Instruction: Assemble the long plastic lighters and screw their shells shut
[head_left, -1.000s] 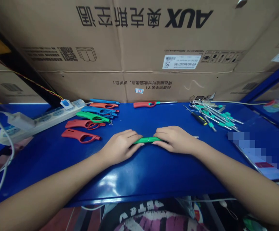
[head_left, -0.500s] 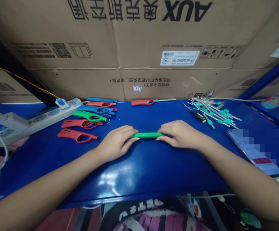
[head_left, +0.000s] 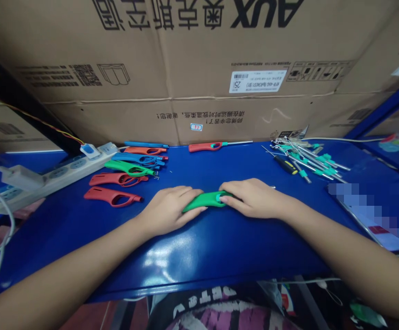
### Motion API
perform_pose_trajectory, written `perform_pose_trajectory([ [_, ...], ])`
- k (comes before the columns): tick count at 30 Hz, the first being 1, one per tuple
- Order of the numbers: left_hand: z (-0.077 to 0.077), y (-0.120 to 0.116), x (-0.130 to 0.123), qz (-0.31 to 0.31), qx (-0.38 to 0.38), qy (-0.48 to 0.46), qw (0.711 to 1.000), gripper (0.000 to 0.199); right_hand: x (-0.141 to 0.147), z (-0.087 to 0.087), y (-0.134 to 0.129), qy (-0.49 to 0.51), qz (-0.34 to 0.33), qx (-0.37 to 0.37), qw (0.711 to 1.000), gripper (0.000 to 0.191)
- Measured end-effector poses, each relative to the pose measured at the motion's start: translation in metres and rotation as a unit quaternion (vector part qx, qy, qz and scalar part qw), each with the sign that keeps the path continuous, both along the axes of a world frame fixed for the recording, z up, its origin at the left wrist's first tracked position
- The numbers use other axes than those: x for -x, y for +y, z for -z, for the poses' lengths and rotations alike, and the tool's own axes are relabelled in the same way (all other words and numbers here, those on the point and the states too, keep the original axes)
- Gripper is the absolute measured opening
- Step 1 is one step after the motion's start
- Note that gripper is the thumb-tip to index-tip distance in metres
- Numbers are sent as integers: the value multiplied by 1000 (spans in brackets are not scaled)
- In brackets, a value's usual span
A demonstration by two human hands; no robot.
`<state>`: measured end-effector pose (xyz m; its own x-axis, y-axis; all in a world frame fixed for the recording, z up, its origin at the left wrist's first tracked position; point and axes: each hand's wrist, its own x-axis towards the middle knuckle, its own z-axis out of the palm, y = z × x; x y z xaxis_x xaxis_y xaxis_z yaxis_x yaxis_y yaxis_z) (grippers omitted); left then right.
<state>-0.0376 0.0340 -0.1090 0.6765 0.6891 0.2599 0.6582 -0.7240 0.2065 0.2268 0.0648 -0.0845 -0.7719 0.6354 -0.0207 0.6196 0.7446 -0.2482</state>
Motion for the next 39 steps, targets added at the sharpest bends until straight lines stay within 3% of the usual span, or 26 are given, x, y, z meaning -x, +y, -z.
perform_pose_trajectory([
  [4, 2, -5, 0, 36, -10, -19, 999, 36, 2, 6, -7, 75, -92, 3, 993, 34],
  [9, 1, -10, -3, 51, -13, -21, 998, 36, 7, 9, -14, 117, -97, -27, 988, 31],
  [17, -6, 8, 10, 60, 14, 30, 998, 41, -5, -2, -1, 24, -61, -18, 998, 27],
  [21, -7, 7, 11, 46, 66, 25, 996, 38, -9, 0, 2, -8, -45, -64, 997, 28],
  [26, -8, -2, 2, -12, -7, 33, 999, 40, -3, 6, 1, 14, -32, -89, 995, 31],
  [30, -9, -2, 1, -7, -33, 79, 996, 38, -8, 5, 7, 21, -41, -76, 996, 31],
  [35, -7, 10, 12, -37, -47, 86, 994, 37, -38, -1, 25, -28, 42, -117, 992, 40],
  [39, -5, 15, 17, -56, -54, 77, 994, 36, -53, -7, 38, -67, 81, -134, 985, 18],
])
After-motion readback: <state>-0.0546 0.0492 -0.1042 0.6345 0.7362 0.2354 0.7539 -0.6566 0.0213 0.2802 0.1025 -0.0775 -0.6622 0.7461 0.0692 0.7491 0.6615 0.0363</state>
